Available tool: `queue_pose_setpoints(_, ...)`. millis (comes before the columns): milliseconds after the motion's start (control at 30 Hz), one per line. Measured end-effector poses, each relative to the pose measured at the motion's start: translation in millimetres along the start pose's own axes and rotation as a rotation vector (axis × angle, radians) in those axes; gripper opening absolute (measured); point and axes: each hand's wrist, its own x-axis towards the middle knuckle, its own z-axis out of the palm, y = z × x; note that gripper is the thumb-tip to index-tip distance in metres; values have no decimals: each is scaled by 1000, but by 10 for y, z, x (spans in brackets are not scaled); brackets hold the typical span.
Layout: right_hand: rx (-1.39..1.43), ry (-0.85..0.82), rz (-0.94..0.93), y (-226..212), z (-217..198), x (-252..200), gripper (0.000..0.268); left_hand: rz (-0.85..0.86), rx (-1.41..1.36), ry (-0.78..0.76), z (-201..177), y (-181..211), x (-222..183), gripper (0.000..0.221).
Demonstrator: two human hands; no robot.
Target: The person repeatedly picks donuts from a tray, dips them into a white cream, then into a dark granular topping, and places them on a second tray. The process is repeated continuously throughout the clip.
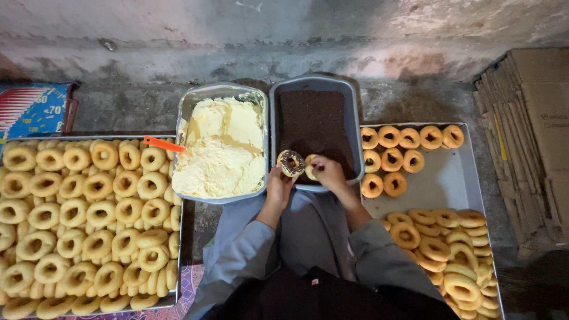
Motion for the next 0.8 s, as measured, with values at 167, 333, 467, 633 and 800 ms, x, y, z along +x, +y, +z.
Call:
queue_pose_setpoints(167,684,221,320,19,-135,103,28,1,-13,42,44,89,-40,40)
queue_pose_setpoints(333,1320,150,619,-200,-488,18,36,-29,-17,6,159,159,-109,41)
queue_pose_setpoints(467,1344,179,555,-446,-583,-98,32,-66,18,-20,249,144,-148,40)
queue_pose_setpoints(633,917,205,134,-797,-631,-182,29,4,161,-32,233,23,-118,32)
queue_pose_setpoints(800,-234,443,-417,-1048,-594,-398,22,460,888,95,81,-128,27,26)
